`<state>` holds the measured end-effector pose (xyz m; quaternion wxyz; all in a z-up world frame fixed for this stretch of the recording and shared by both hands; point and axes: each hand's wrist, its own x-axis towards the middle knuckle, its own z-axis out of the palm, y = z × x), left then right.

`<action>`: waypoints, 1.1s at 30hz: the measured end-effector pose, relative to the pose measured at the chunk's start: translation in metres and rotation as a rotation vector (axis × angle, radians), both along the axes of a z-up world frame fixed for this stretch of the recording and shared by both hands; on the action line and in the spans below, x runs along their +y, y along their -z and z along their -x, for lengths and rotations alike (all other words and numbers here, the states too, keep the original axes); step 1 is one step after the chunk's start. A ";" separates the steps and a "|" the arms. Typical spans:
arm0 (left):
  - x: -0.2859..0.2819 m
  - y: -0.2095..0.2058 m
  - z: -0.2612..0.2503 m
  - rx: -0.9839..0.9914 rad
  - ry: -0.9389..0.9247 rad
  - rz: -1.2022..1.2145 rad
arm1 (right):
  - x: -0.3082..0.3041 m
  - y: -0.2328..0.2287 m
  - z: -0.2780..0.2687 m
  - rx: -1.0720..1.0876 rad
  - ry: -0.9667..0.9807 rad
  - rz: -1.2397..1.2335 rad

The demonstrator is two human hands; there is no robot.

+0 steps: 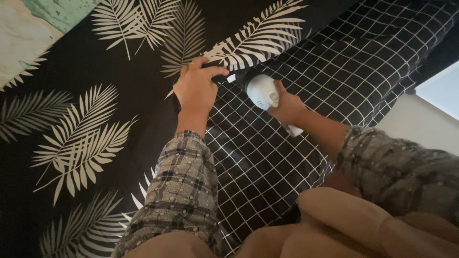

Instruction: The person uses a handheld vacuum cleaner to clean the surface and edges of a mattress, lifting and folding parts of a black and white patterned sheet to reach the mattress surface underneath.

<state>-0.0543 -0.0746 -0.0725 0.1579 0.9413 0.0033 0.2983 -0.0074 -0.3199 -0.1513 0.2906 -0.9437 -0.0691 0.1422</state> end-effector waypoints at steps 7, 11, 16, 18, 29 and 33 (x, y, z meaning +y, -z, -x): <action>-0.004 0.005 0.005 -0.018 0.031 0.060 | -0.018 0.003 0.067 0.106 -0.037 -0.049; -0.002 0.005 0.003 -0.053 0.014 0.036 | -0.012 0.013 0.092 0.116 -0.103 0.016; -0.001 0.010 0.003 -0.065 0.011 0.081 | 0.018 0.000 0.044 0.063 -0.123 0.065; -0.003 0.013 0.004 -0.078 0.010 0.071 | 0.038 -0.014 0.019 0.027 -0.172 0.016; -0.009 0.031 0.006 -0.060 0.054 0.097 | 0.008 0.004 0.066 0.055 -0.151 0.028; -0.019 0.044 0.010 0.001 0.059 0.086 | 0.003 0.013 0.058 0.068 -0.110 0.095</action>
